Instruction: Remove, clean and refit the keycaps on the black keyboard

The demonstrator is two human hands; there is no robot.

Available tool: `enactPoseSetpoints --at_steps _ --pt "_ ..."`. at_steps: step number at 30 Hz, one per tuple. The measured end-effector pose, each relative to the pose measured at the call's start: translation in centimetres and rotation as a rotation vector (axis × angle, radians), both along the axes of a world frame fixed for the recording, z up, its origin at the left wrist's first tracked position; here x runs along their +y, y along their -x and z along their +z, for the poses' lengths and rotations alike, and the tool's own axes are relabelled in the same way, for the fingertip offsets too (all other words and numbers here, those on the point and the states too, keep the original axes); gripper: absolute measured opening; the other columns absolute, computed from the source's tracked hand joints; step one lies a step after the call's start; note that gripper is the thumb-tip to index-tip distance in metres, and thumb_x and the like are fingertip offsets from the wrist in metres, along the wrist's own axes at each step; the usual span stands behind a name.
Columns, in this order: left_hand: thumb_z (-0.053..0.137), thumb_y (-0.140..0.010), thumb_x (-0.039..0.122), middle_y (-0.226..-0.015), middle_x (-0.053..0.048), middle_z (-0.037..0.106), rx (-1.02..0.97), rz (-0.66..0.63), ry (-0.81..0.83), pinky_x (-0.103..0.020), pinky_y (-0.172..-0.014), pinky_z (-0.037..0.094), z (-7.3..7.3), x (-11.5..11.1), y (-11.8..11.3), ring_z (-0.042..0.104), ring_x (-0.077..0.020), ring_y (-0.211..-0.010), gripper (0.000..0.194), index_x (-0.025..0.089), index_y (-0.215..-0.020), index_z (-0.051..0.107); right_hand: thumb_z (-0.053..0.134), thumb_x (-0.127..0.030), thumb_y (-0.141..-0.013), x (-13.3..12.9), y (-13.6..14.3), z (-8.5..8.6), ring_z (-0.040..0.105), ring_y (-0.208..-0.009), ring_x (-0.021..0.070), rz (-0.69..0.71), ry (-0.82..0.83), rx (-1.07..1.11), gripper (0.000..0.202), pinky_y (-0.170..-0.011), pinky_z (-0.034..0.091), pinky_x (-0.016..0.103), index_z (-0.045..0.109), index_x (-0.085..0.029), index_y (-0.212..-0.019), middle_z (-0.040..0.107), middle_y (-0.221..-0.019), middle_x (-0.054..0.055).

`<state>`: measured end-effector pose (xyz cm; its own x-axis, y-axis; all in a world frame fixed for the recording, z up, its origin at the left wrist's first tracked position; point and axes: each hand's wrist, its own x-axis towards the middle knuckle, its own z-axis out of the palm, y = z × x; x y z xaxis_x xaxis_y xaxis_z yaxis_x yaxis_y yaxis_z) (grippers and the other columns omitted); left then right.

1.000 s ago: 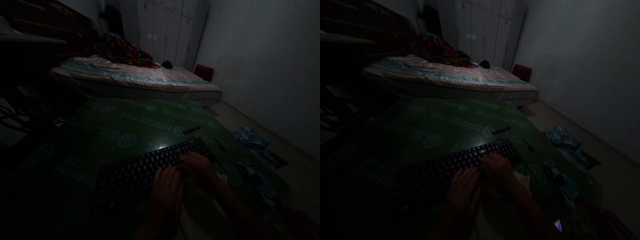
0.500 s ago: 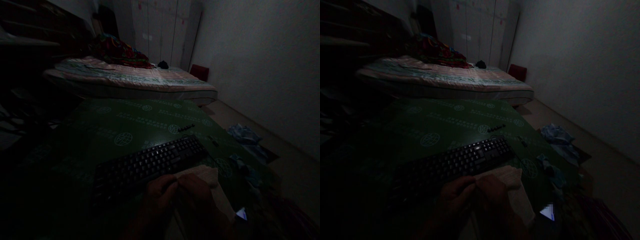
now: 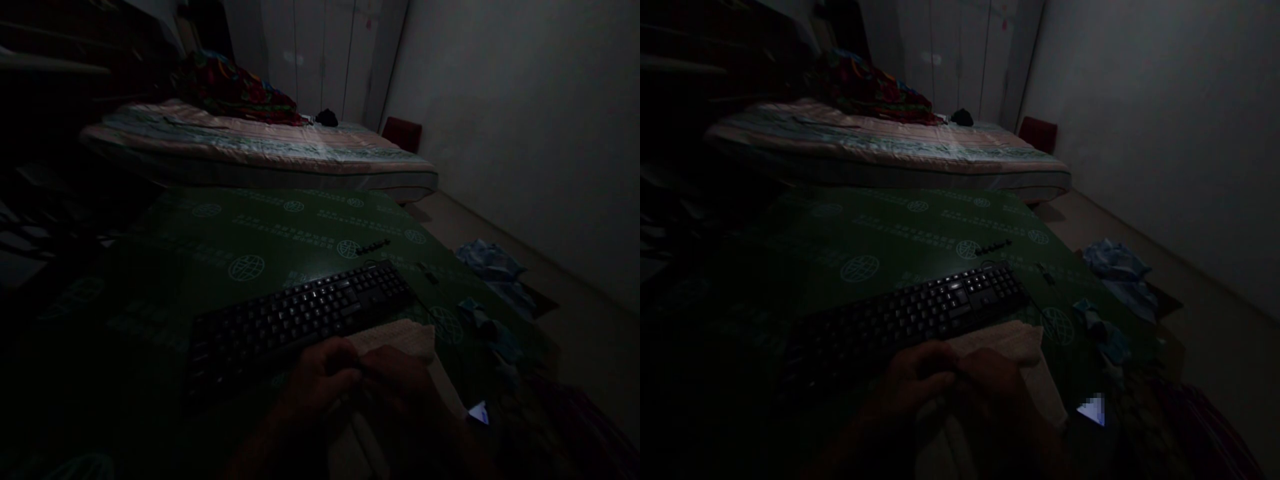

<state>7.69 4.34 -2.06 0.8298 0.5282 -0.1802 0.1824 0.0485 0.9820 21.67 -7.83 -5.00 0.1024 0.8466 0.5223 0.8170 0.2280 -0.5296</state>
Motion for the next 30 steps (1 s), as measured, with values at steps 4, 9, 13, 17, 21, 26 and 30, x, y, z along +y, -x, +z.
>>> enactPoseSetpoints --at_steps 4,9,13,17,21,26,30 --pt "0.062 -0.068 0.021 -0.080 -0.002 0.067 -0.019 -0.046 0.044 -0.028 -0.069 0.049 0.0 0.0 0.0 0.063 -0.0168 -0.077 0.018 0.015 -0.085 0.061 0.034 -0.035 -0.098 0.1 -0.3 0.0 0.062 -0.072 0.0137 0.038 -0.023 -0.079 0.033 -0.062 0.049 0.023 0.062 -0.020 -0.107 0.067 -0.079 0.004" --pt "0.065 -0.066 0.021 -0.085 -0.002 0.067 -0.011 -0.052 0.029 -0.028 -0.072 0.049 -0.1 0.1 0.1 0.062 -0.0170 -0.081 0.027 0.016 -0.091 0.060 0.040 -0.031 -0.096 -0.1 -1.1 0.0 0.062 -0.073 0.0131 0.080 0.103 -0.183 0.029 -0.062 0.047 0.022 0.062 -0.023 -0.113 0.067 -0.079 0.002" --pt "0.064 -0.067 0.022 -0.091 -0.003 0.068 0.007 -0.083 0.027 -0.030 -0.075 0.049 -0.5 0.2 0.2 0.063 -0.0188 -0.086 0.032 0.016 -0.098 0.060 0.047 -0.030 -0.093 0.1 -1.6 0.3 0.062 -0.074 0.0141 0.090 0.273 -0.290 0.029 -0.061 0.046 0.021 0.062 -0.027 -0.117 0.068 -0.081 0.002" --pt "0.065 -0.065 0.021 -0.093 -0.003 0.068 0.019 -0.086 0.026 -0.032 -0.078 0.049 -0.6 0.3 0.2 0.063 -0.0195 -0.087 0.035 0.016 -0.099 0.060 0.054 -0.035 -0.088 1.1 -1.5 0.9 0.061 -0.070 0.0150 0.058 0.596 -0.392 0.034 -0.056 0.042 0.021 0.060 -0.033 -0.121 0.069 -0.084 0.001" --pt "0.065 -0.064 0.022 -0.091 -0.003 0.068 -0.008 -0.093 0.089 -0.031 -0.077 0.049 -0.6 0.3 0.1 0.063 -0.0196 -0.086 0.032 0.016 -0.096 0.060 0.053 -0.040 -0.089 1.6 -1.3 1.1 0.061 -0.068 0.0155 0.053 0.684 -0.393 0.029 -0.053 0.039 0.022 0.063 -0.033 -0.115 0.069 -0.081 0.001" --pt "0.066 -0.067 0.024 -0.093 -0.003 0.069 -0.014 -0.118 0.060 -0.030 -0.077 0.049 -0.8 0.5 0.0 0.064 -0.0197 -0.088 0.031 0.017 -0.097 0.062 0.052 -0.034 -0.090 0.8 -1.2 0.9 0.060 -0.069 0.0142 0.047 0.501 -0.376 0.023 -0.060 0.040 0.022 0.066 -0.025 -0.107 0.068 -0.079 0.003" --pt "0.065 -0.069 0.024 -0.092 -0.004 0.070 -0.016 -0.134 0.020 -0.031 -0.078 0.050 -0.7 0.7 -0.1 0.065 -0.0195 -0.087 0.027 0.017 -0.095 0.063 0.048 -0.034 -0.093 0.3 -1.2 0.5 0.060 -0.068 0.0137 0.036 0.358 -0.310 0.024 -0.060 0.040 0.023 0.067 -0.021 -0.097 0.068 -0.076 0.003"
